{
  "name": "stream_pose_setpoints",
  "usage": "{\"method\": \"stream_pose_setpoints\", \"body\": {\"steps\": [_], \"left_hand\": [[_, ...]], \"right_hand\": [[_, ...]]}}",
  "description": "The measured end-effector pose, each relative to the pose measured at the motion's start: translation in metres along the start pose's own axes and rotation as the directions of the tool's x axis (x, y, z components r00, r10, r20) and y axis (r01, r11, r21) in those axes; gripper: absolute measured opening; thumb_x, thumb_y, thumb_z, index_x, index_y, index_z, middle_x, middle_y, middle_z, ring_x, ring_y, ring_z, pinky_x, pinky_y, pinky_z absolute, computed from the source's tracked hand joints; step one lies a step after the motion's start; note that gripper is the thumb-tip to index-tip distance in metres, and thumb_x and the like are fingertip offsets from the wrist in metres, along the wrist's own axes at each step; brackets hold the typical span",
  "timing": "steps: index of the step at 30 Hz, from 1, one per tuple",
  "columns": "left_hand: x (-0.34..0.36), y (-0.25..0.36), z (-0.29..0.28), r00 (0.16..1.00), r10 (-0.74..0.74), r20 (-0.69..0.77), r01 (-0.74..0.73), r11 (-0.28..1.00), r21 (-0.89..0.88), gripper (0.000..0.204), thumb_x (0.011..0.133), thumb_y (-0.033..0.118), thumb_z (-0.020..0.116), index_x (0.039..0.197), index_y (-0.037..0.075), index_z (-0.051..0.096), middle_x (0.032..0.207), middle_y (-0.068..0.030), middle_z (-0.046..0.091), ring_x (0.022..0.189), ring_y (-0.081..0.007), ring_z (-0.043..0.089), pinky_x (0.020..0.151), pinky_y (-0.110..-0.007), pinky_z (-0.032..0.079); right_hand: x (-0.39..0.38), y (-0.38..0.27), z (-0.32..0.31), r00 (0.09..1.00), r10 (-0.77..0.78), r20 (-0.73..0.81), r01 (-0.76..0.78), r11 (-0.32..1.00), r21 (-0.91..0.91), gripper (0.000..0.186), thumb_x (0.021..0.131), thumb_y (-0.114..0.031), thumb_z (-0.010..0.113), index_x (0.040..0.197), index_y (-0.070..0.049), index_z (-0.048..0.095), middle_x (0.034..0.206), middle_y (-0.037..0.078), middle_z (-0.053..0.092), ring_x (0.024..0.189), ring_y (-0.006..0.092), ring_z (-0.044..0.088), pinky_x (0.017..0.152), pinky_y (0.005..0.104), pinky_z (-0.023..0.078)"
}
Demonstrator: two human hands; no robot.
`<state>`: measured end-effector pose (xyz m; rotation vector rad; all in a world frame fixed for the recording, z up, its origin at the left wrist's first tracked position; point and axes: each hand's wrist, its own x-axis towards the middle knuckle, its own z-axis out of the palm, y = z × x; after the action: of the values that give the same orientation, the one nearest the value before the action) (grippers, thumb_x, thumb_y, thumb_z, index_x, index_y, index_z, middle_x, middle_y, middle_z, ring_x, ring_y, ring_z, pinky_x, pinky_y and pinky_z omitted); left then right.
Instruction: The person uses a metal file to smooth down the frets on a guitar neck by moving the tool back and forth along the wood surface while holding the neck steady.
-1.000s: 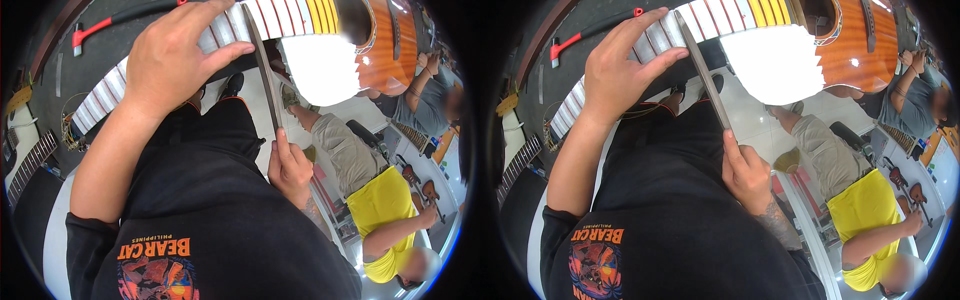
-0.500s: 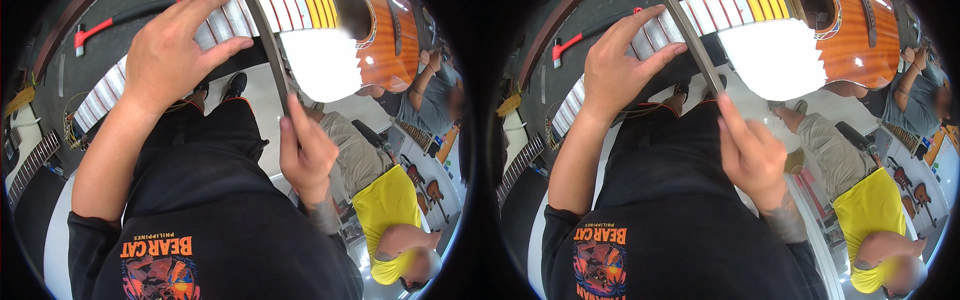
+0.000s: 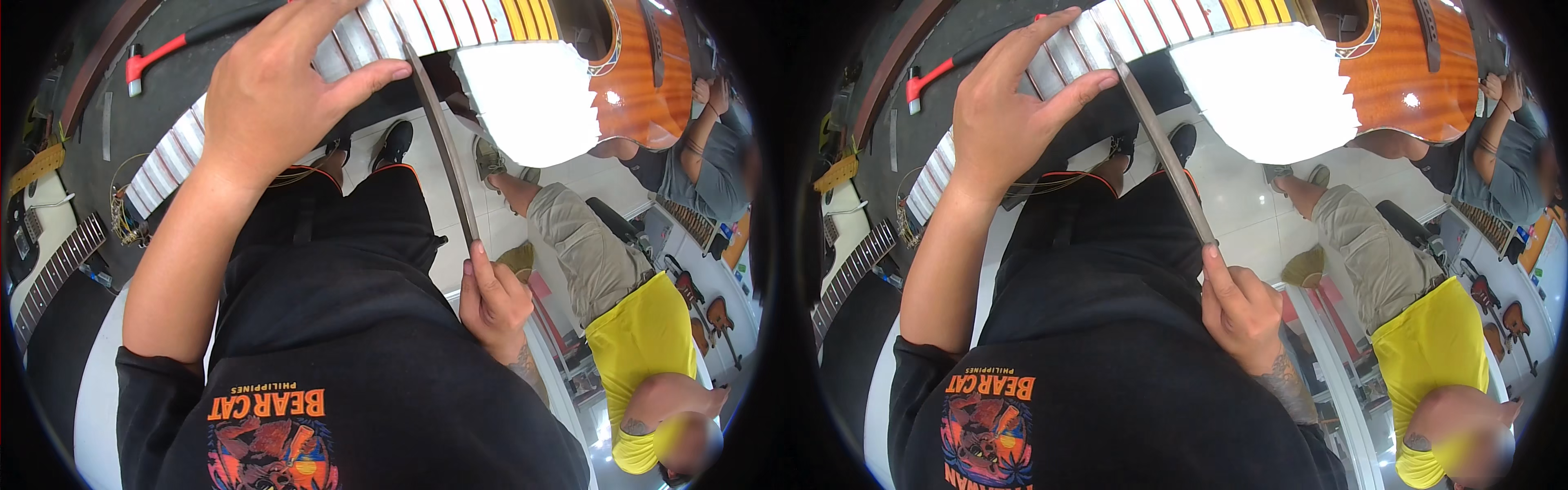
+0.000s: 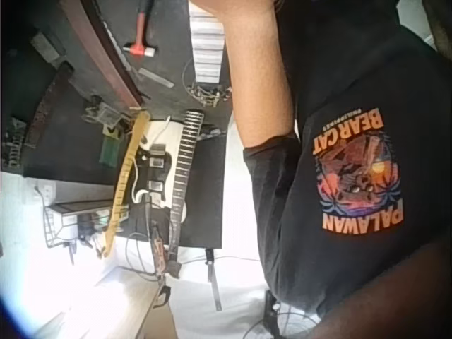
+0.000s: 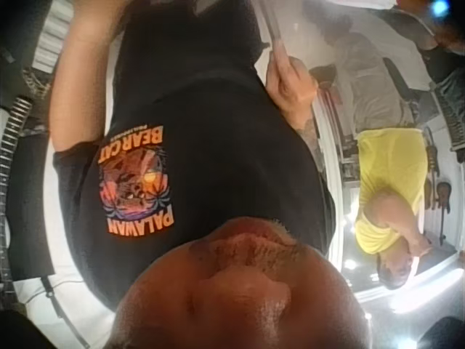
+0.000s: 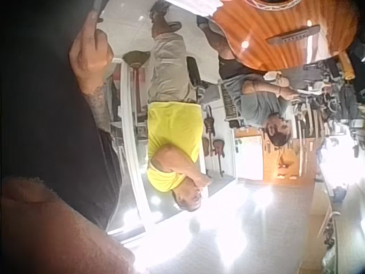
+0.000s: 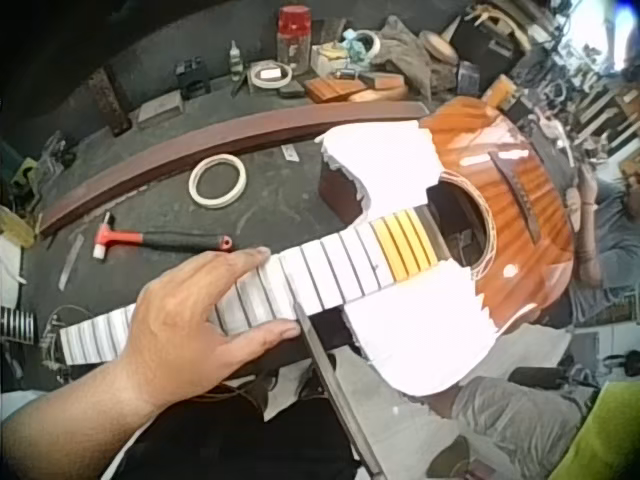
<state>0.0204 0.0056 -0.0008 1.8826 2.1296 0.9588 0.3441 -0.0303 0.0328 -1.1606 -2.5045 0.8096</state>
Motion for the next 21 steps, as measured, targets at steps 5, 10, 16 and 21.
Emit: {"method": "stream_pose_setpoints", "body": {"steps": [5,10,16,21], "left_hand": [[0.000,-0.001,0.002,1.000,0.014,0.023,-0.016,0.995,0.094,0.060,0.075,0.034,0.091,0.119,-0.002,0.069,0.108,-0.0205,0.074,0.096,-0.0351,0.074,0.084,-0.040,0.060],[-0.001,-0.005,0.004,0.996,0.073,-0.048,-0.069,0.994,0.080,0.059,0.075,0.035,0.091,0.117,-0.002,0.071,0.108,-0.0210,0.074,0.098,-0.0364,0.074,0.086,-0.041,0.059],[-0.001,-0.004,0.001,0.997,0.075,-0.034,-0.073,0.995,0.067,0.060,0.075,0.035,0.091,0.116,-0.002,0.070,0.108,-0.0217,0.074,0.097,-0.0368,0.074,0.084,-0.040,0.060],[0.002,0.001,0.001,1.000,0.024,-0.003,-0.024,1.000,0.001,0.058,0.075,0.034,0.091,0.116,-0.002,0.070,0.108,-0.0216,0.074,0.094,-0.0359,0.074,0.081,-0.039,0.060]], "right_hand": [[0.040,-0.002,0.012,0.999,-0.042,0.010,0.042,0.999,-0.031,0.058,0.081,0.007,0.075,0.136,-0.008,0.067,0.068,0.004,0.052,0.050,0.0222,0.053,0.047,0.0379,0.046],[0.141,-0.019,0.045,0.982,-0.143,-0.120,0.138,0.989,-0.051,0.047,0.092,-0.002,0.072,0.137,-0.014,0.068,0.063,0.008,0.052,0.051,0.0243,0.051,0.052,0.0388,0.045],[0.107,-0.013,0.031,0.994,-0.099,-0.039,0.097,0.994,-0.044,0.049,0.090,0.001,0.073,0.137,-0.010,0.068,0.062,0.007,0.051,0.051,0.0237,0.051,0.052,0.0353,0.045],[0.020,0.005,0.019,0.999,-0.028,-0.017,0.027,1.000,-0.008,0.052,0.087,0.006,0.074,0.137,-0.006,0.067,0.064,0.007,0.052,0.051,0.0217,0.050,0.049,0.0326,0.044]]}}
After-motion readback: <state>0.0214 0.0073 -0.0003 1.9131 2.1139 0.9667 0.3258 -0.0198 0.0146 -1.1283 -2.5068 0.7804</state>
